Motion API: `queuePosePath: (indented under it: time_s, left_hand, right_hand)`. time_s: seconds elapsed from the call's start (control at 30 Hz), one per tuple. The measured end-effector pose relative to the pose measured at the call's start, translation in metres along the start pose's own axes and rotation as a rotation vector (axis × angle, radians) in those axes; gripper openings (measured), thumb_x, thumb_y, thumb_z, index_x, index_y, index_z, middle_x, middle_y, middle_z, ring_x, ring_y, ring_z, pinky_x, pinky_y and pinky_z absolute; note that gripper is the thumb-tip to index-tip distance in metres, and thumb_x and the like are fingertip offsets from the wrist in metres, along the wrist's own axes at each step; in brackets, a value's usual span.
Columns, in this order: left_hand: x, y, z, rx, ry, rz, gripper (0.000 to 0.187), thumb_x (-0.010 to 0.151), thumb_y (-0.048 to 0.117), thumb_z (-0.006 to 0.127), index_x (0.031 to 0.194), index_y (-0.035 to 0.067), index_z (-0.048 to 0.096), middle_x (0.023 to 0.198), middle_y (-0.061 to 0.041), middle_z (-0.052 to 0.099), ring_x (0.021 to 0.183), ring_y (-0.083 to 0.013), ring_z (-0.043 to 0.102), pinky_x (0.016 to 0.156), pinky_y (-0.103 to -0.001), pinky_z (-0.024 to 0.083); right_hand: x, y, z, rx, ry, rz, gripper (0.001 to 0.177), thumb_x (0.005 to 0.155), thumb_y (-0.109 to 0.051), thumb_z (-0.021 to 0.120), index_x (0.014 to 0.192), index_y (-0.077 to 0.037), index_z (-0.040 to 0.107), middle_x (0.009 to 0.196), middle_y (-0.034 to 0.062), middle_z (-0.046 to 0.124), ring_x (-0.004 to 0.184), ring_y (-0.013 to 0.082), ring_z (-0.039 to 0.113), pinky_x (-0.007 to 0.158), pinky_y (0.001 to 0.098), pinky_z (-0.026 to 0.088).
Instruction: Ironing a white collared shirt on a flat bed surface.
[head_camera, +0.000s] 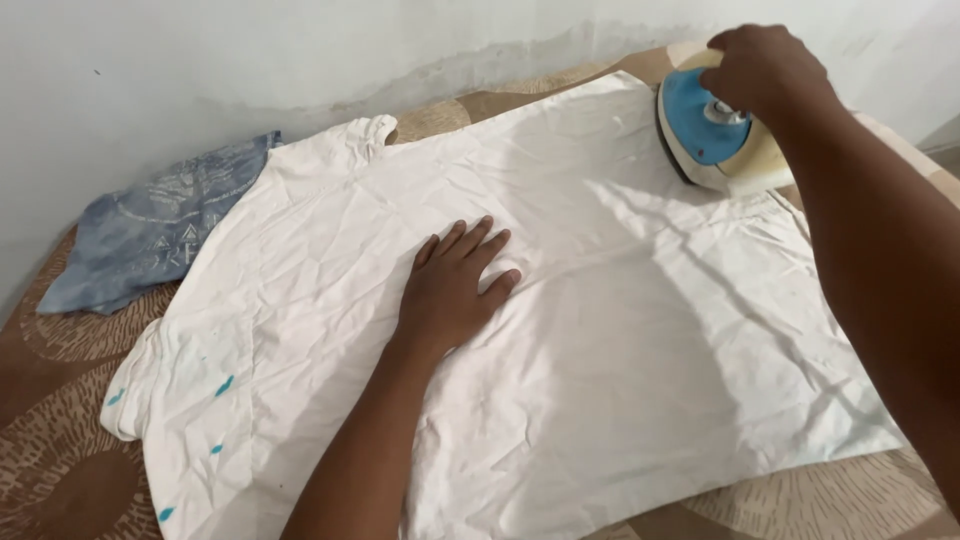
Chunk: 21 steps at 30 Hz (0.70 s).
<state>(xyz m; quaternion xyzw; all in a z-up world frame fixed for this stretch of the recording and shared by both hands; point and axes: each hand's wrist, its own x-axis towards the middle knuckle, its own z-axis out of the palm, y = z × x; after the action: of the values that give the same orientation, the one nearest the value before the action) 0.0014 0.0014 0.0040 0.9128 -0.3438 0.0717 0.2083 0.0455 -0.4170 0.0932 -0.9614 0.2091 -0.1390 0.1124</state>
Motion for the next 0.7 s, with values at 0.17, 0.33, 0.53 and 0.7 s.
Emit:
queuePosePath:
  time_s: [0.17, 0.33, 0.53, 0.7]
  left_hand:
    - [0.001, 0.002, -0.006, -0.02, -0.009, -0.005, 0.056, 0.096, 0.05, 0.058, 0.145, 0.023, 0.058, 0.16, -0.002, 0.044, 0.15, -0.0253, 0.034, 0.121, -0.046, 0.021]
    - [0.002, 0.002, -0.006, -0.02, -0.019, -0.027, 0.056, 0.095, 0.051, 0.058, 0.145, 0.025, 0.057, 0.161, 0.0, 0.043, 0.15, -0.0238, 0.034, 0.121, -0.045, 0.021]
    - [0.002, -0.004, 0.0, -0.008, -0.015, -0.022, 0.058, 0.095, 0.054, 0.056, 0.146, 0.027, 0.056, 0.161, 0.001, 0.042, 0.15, -0.0226, 0.034, 0.121, -0.046, 0.021]
    - [0.003, -0.001, -0.002, -0.002, -0.013, -0.053, 0.059, 0.094, 0.056, 0.056, 0.145, 0.028, 0.057, 0.161, 0.003, 0.043, 0.15, -0.0214, 0.034, 0.122, -0.045, 0.022]
  right_hand:
    - [0.023, -0.001, 0.006, -0.031, 0.058, -0.005, 0.053, 0.093, -0.028, 0.074, 0.145, -0.022, 0.066, 0.109, 0.0183, 0.075, 0.083, 0.0361, 0.075, 0.079, 0.0496, 0.06]
    - [0.002, -0.013, -0.027, -0.106, -0.148, 0.101, 0.055, 0.096, -0.034, 0.072, 0.15, -0.029, 0.06, 0.105, 0.014, 0.079, 0.093, 0.0342, 0.075, 0.085, 0.057, 0.06]
    - [-0.069, 0.023, -0.056, -0.064, -0.274, 0.04, 0.063, 0.1, -0.035, 0.066, 0.159, -0.027, 0.046, 0.126, 0.0185, 0.071, 0.095, 0.035, 0.078, 0.094, 0.0575, 0.058]
    - [-0.169, 0.038, -0.092, -0.035, -0.375, 0.161, 0.066, 0.099, -0.038, 0.061, 0.161, -0.031, 0.04, 0.134, 0.0158, 0.07, 0.093, 0.0352, 0.079, 0.09, 0.0543, 0.064]
